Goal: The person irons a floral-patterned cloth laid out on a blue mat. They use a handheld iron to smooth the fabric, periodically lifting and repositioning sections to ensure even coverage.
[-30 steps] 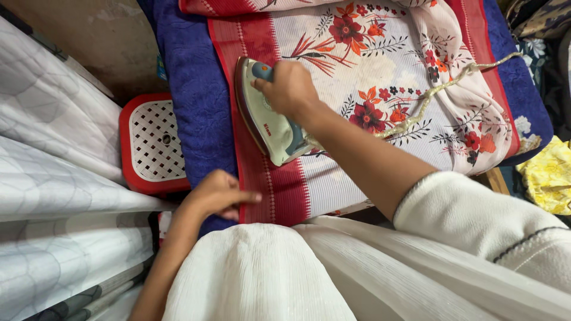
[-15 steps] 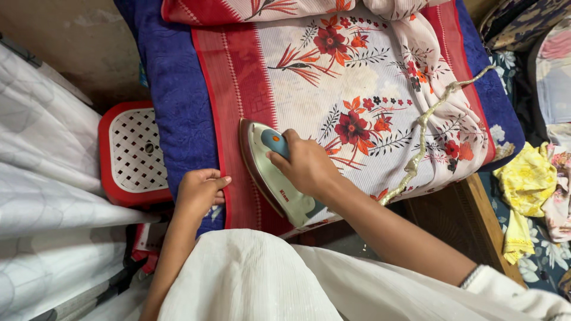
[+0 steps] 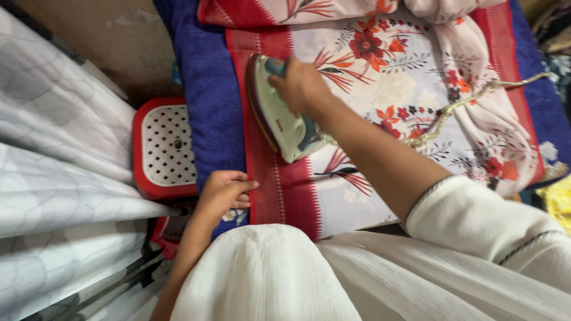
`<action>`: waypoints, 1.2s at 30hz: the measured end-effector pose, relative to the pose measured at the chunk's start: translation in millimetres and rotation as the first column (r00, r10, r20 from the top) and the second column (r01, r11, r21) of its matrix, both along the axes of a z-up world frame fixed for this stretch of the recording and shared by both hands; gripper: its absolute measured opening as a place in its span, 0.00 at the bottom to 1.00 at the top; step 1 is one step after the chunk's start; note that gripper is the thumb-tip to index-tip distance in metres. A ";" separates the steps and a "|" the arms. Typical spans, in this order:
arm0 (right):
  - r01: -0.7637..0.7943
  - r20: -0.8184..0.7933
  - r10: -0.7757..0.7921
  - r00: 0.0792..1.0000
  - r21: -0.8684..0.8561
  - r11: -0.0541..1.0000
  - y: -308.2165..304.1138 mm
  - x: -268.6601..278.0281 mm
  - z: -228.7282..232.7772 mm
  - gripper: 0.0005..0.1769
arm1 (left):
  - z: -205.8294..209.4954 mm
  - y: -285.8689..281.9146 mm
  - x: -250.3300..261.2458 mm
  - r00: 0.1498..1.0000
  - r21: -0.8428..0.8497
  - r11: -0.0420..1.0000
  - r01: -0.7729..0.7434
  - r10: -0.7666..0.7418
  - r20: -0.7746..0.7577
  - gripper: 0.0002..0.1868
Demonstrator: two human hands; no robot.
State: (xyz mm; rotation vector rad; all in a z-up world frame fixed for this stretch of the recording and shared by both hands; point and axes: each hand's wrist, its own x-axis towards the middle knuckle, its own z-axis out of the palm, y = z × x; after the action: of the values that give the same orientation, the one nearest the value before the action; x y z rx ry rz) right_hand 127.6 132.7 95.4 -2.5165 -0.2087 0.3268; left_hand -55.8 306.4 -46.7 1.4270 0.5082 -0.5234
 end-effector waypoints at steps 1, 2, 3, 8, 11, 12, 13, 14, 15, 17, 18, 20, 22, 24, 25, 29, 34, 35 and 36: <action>0.004 -0.003 -0.004 1.000 0.019 1.000 3.4 12.2 -1.3 0.22 | 0.1 -1.4 0.1 1.000 0.010 1.000 -0.006 0.006 0.008 0.20; 0.007 -0.006 -0.007 1.000 0.039 0.999 7.0 23.7 -3.5 0.22 | -0.2 -1.9 0.0 1.000 0.020 1.000 -0.012 0.012 0.016 0.20; -0.002 0.013 0.001 1.000 0.026 1.000 10.7 34.5 -5.3 0.23 | 0.2 -1.3 0.4 1.000 0.013 1.000 -0.011 0.011 0.008 0.20; -0.078 -0.027 0.079 0.996 0.036 0.996 19.3 76.3 -10.1 0.24 | 3.4 -0.8 0.5 1.000 -0.050 0.999 0.008 -0.006 0.028 0.16; -0.142 -0.038 0.144 0.989 0.046 0.989 18.0 81.9 -9.1 0.28 | 5.2 1.9 -3.7 0.998 -0.023 1.000 -0.005 0.007 0.056 0.14; -0.147 -0.069 0.151 0.986 0.055 0.988 17.6 80.4 -8.8 0.27 | 5.6 2.9 -4.3 0.997 -0.030 0.999 -0.026 0.029 0.076 0.13; -0.145 -0.101 0.151 0.983 0.061 0.987 14.0 75.4 -8.8 0.26 | 5.5 1.5 -4.4 0.995 -0.041 0.998 -0.041 0.045 0.095 0.13; -0.144 -0.132 0.152 0.980 0.067 0.987 10.6 68.6 -9.1 0.25 | 5.2 0.6 -4.9 0.992 -0.053 0.997 -0.055 0.061 0.113 0.12; -0.152 -0.134 0.161 0.978 0.078 0.985 6.3 60.0 -9.2 0.24 | 5.1 -0.2 -5.0 0.990 -0.065 0.995 -0.075 0.082 0.118 0.12; -0.168 -0.137 0.181 0.974 0.100 0.981 -3.6 37.7 -8.7 0.22 | 5.9 -0.6 -6.6 0.984 -0.088 0.990 -0.114 0.125 0.127 0.12; -0.168 -0.124 0.180 0.976 0.096 0.981 -10.5 24.5 -7.5 0.22 | 6.8 -2.1 -8.5 0.978 -0.083 0.988 -0.132 0.143 0.153 0.12; -0.182 -0.094 0.191 0.977 0.090 0.979 -20.1 -2.4 -4.4 0.22 | 10.4 -4.1 -14.7 0.960 -0.074 0.981 -0.180 0.191 0.206 0.14; -0.185 -0.106 0.197 0.975 0.110 0.977 -31.2 -31.9 -1.1 0.21 | 12.8 -10.8 -24.9 0.897 -0.002 0.961 -0.276 0.259 0.358 0.14; -0.151 -0.153 0.164 0.974 0.096 0.984 -42.1 -57.3 1.4 0.21 | 13.6 -21.4 -31.3 0.822 0.051 0.918 -0.393 0.326 0.467 0.15; -0.118 -0.196 0.130 0.972 0.069 0.991 -44.4 -68.4 1.9 0.21 | 13.3 -27.0 -33.9 0.786 0.071 0.886 -0.459 0.367 0.498 0.15; -0.170 -0.224 0.182 0.957 0.071 0.983 -68.5 -112.5 7.6 0.24 | 6.4 -34.4 -31.1 0.728 0.060 0.835 -0.547 0.439 0.527 0.16; -0.259 -0.266 0.241 0.933 -0.033 0.965 -94.1 -151.8 11.2 0.26 | -0.1 -26.6 -22.2 0.762 0.063 0.851 -0.521 0.430 0.485 0.17; -0.275 -0.268 0.253 0.930 -0.050 0.960 -97.4 -159.2 11.4 0.26 | 0.6 -26.5 -21.8 0.769 0.082 0.850 -0.520 0.424 0.478 0.17; -0.280 -0.225 0.254 0.941 -0.089 0.956 -100.6 -168.3 11.7 0.26 | 2.0 -28.6 -22.0 0.775 0.174 0.833 -0.525 0.383 0.503 0.17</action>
State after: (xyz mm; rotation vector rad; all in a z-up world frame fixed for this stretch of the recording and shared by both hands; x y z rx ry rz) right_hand -40.6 32.1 107.1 -2.5482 -0.4601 0.7332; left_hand -77.8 277.8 -44.7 1.5854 0.5522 0.3041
